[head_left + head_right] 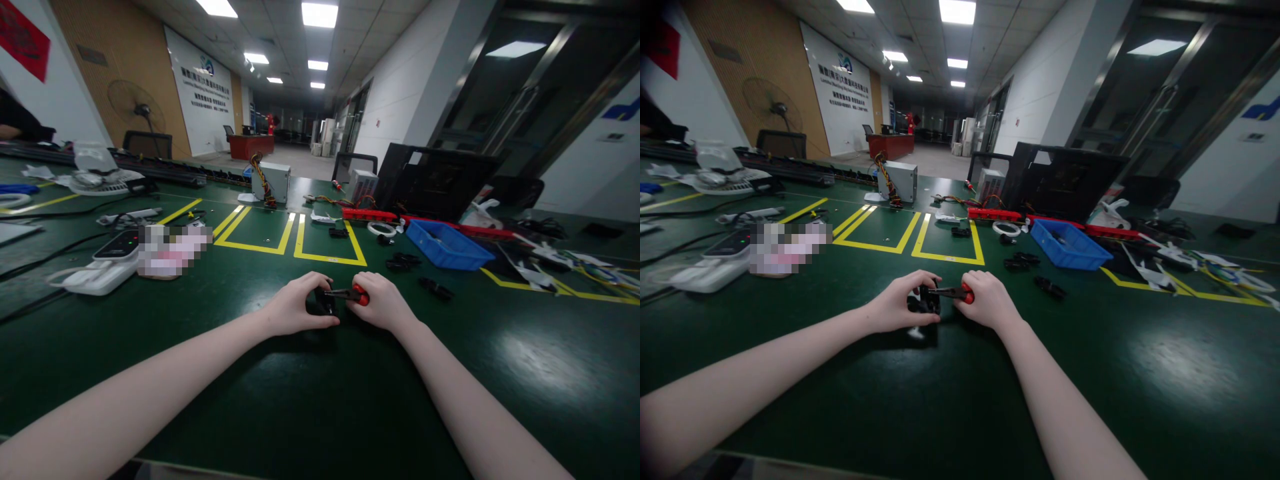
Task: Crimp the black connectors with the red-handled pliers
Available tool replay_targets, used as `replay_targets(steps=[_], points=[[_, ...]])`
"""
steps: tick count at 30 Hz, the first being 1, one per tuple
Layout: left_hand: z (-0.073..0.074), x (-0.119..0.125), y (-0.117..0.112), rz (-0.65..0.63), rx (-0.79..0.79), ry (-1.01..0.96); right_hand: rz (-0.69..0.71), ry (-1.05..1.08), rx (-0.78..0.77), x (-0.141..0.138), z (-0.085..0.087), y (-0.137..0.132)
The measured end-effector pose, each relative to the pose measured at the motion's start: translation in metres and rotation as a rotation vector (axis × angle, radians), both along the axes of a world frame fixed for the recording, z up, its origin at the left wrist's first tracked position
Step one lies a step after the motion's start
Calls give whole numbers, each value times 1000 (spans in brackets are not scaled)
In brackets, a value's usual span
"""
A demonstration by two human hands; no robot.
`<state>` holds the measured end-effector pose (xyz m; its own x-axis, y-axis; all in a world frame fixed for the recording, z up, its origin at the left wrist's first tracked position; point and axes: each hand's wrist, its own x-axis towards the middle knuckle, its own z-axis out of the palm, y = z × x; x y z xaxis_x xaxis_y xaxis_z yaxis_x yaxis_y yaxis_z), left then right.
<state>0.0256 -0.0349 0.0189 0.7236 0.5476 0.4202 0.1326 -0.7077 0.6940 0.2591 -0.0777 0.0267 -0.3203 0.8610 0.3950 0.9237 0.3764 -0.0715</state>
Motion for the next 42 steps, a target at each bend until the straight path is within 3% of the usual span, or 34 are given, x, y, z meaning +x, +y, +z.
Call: replay_targets(steps=[10, 23, 42], points=[[0, 0, 0, 13, -61, -90, -15, 23, 21, -3, 1, -2], [-2, -1, 0, 35, 32, 1, -4, 22, -37, -3, 2, -2], [-4, 0, 2, 21, -27, 4, -32, -29, -46, -3, 3, -2]])
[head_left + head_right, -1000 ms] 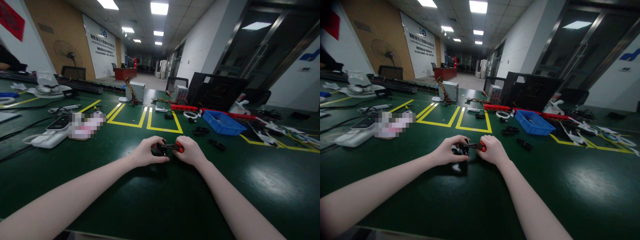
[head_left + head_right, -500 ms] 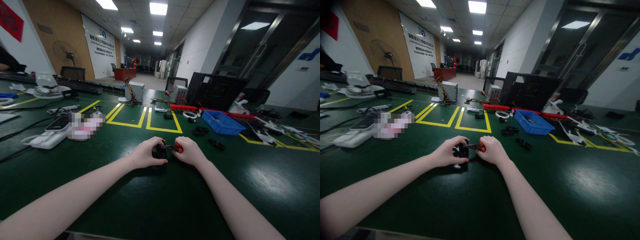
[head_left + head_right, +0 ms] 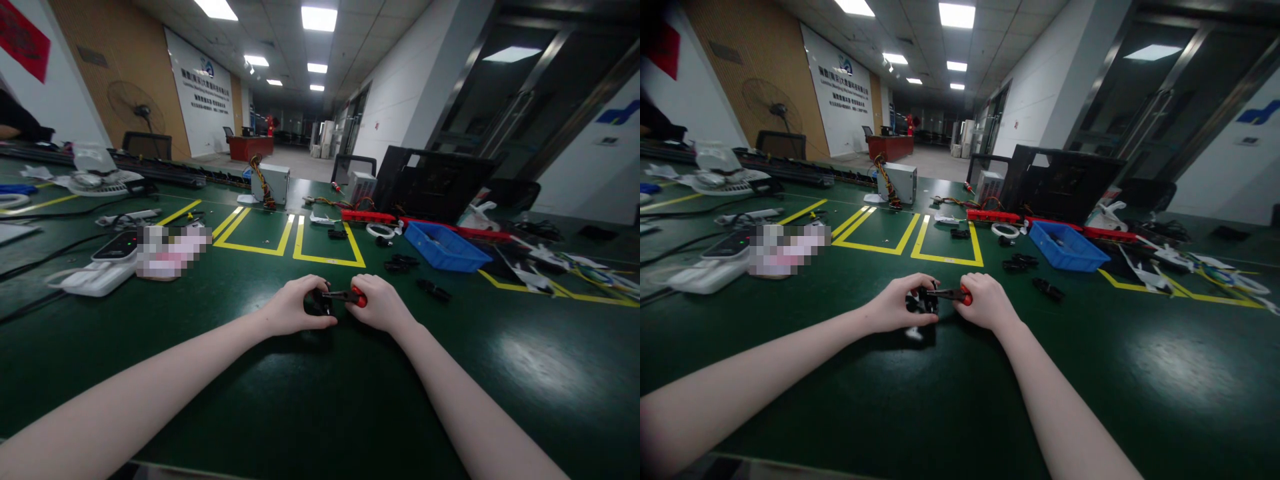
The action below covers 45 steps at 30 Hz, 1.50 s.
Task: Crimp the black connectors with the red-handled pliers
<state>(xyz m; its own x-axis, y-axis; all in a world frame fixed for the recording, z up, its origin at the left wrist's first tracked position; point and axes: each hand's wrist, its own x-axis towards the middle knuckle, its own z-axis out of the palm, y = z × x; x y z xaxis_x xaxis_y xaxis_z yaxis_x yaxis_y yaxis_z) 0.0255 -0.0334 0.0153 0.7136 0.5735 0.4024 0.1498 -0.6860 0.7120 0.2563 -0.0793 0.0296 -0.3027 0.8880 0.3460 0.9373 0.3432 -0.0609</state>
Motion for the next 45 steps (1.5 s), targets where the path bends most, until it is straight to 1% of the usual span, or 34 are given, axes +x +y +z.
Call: replay_targets(steps=[4, 7, 11, 15, 19, 25, 30, 33, 38, 45], points=[[-1, -1, 1, -13, -77, -6, 7, -19, -5, -1, 1, -1], [0, -2, 0, -19, -87, 13, 9, -38, -8, -1, 2, 0], [1, -1, 2, -16, -48, 44, 17, -64, -18, 2, 3, 1], [-2, 0, 4, -44, -6, 85, 29, -70, -15, 7, 5, 1], [-4, -1, 4, -65, 65, 153, 7, -46, 10, 11, 4, 2], [-2, -4, 3, -21, 170, 265, -25, 4, 13, 15, -1, 4], [0, -6, 3, -24, 230, 294, -13, 44, 0, 16, -3, 4], [-1, -6, 3, -13, 235, 292, 2, 76, 0, 13, -3, 5], [-4, -5, 8, -2, 166, 218, 26, 97, -22, 9, -5, 7], [-10, -5, 16, 2, 125, 135, 1, 93, -42, 7, -5, 5]])
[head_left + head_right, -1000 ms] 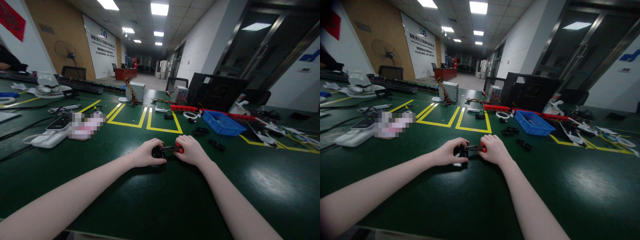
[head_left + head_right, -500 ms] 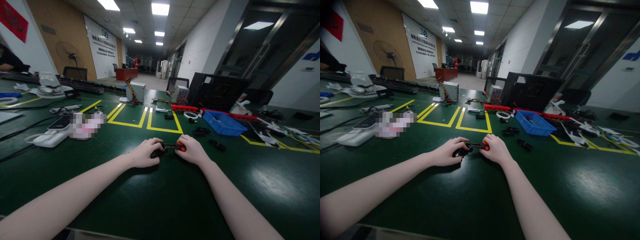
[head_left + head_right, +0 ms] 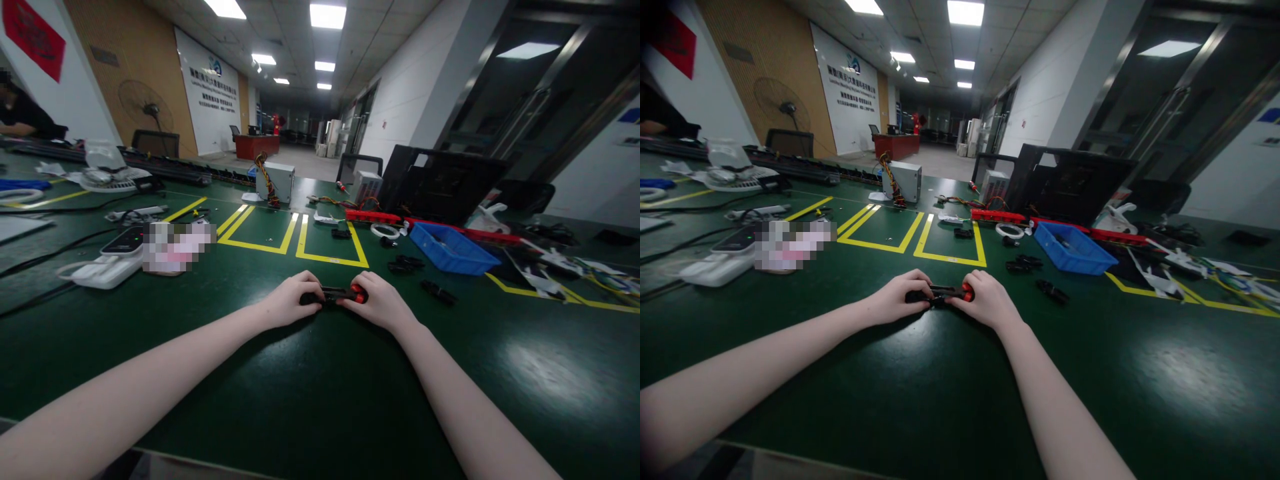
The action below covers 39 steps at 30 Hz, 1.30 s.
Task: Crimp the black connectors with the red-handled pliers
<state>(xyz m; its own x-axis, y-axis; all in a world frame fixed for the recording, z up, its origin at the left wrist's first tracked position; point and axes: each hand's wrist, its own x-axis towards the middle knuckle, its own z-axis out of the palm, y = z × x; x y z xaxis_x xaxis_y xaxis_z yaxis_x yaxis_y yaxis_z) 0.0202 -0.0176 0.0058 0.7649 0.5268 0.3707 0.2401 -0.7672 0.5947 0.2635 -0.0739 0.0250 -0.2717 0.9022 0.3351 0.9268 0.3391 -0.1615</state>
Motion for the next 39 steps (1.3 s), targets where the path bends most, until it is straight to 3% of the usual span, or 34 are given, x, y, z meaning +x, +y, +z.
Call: replay_targets(steps=[13, 19, 25, 33, 39], points=[[3, 0, -1, 46, -29, -21, -155, -16, 29, 19, -4, 6], [5, -1, -2, 69, -49, 0, -160, -48, -11, 39, 3, -4], [7, 0, -3, 84, -63, 16, -106, -69, -97, 65, -5, -20], [8, 1, -2, 87, -99, 56, -72, -81, -44, 72, 0, -21], [19, 0, -11, 57, -38, 161, -94, 34, -232, 78, 1, -21]])
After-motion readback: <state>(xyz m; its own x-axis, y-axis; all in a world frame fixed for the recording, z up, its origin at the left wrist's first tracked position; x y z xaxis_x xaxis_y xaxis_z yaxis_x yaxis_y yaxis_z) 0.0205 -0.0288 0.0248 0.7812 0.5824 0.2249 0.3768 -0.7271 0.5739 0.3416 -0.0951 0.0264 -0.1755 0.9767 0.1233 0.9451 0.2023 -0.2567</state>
